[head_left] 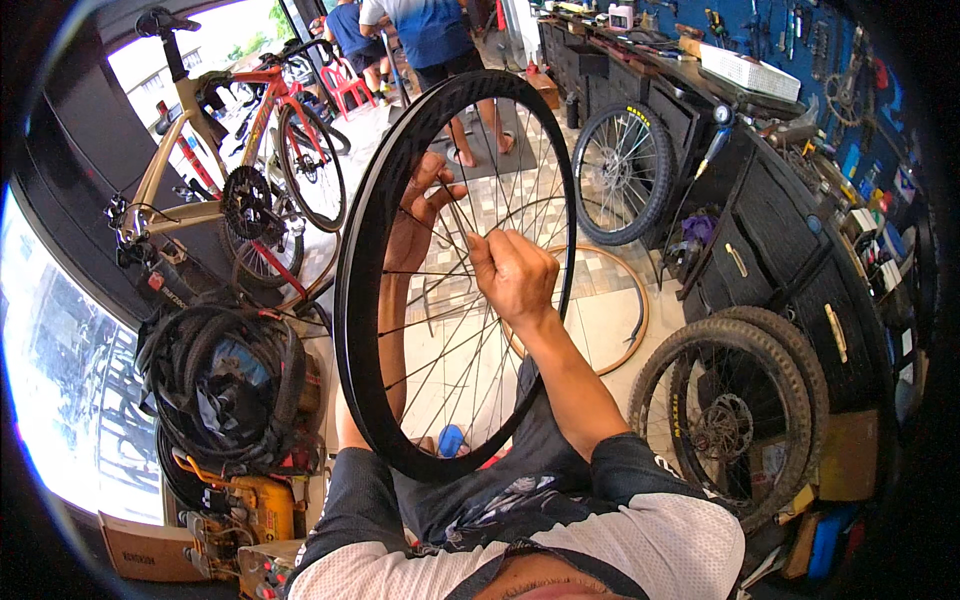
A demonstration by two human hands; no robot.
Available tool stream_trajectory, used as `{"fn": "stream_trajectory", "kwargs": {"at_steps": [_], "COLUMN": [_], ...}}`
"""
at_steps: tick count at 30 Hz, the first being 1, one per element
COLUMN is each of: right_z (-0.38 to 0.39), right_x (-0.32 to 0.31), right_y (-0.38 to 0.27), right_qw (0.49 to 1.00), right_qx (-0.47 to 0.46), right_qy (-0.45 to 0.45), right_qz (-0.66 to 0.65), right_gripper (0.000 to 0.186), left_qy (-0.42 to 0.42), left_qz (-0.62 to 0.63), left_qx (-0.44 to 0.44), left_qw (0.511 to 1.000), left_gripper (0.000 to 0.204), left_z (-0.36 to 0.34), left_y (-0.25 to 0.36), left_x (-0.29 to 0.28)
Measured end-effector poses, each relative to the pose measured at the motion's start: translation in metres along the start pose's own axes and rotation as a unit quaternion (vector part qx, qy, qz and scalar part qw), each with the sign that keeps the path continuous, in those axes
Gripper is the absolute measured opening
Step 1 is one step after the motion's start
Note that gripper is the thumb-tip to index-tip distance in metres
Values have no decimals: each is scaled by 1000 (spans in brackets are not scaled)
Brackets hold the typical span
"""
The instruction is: The person laces a bicycle wheel by threading spokes through the rim and hub, rotating the wheel to access different sections. The person continues this process around the wheel, ensuring each spoke is properly seated.
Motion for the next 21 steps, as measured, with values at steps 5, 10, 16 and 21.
{"fn": "stream_trajectory", "kwargs": {"at_steps": [5, 10, 16, 21], "right_z": [16, 27, -7, -12], "right_x": [-12, -13, 11, 41], "right_y": [-3, -4, 24, 21], "right_qw": [998, 960, 935, 928], "right_qx": [-23, -100, 147, 210], "right_qy": [30, -114, -91, -168], "right_qz": [-47, -237, -309, -259], "right_gripper": [37, 51, 47, 44], "left_qy": [36, 43, -6, -77], "left_qz": [-44, -93, -93, -11], "left_qx": [39, 40, 50, 77], "left_qw": [998, 994, 994, 994], "left_gripper": [45, 57, 62, 58], "left_z": [-2, 0, 2, 7], "left_y": [6, 25, 26, 36], "left_x": [-35, -2, -2, 2]}}
Point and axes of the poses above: each hand's wrist, its own z-axis away from the middle knuckle, its own x-axis out of the palm, y = z × x, the point moved 6 cm from there along -z, towards the middle knuckle, and after that the axes turned 8 degrees about -z, right-handed, at the moved point
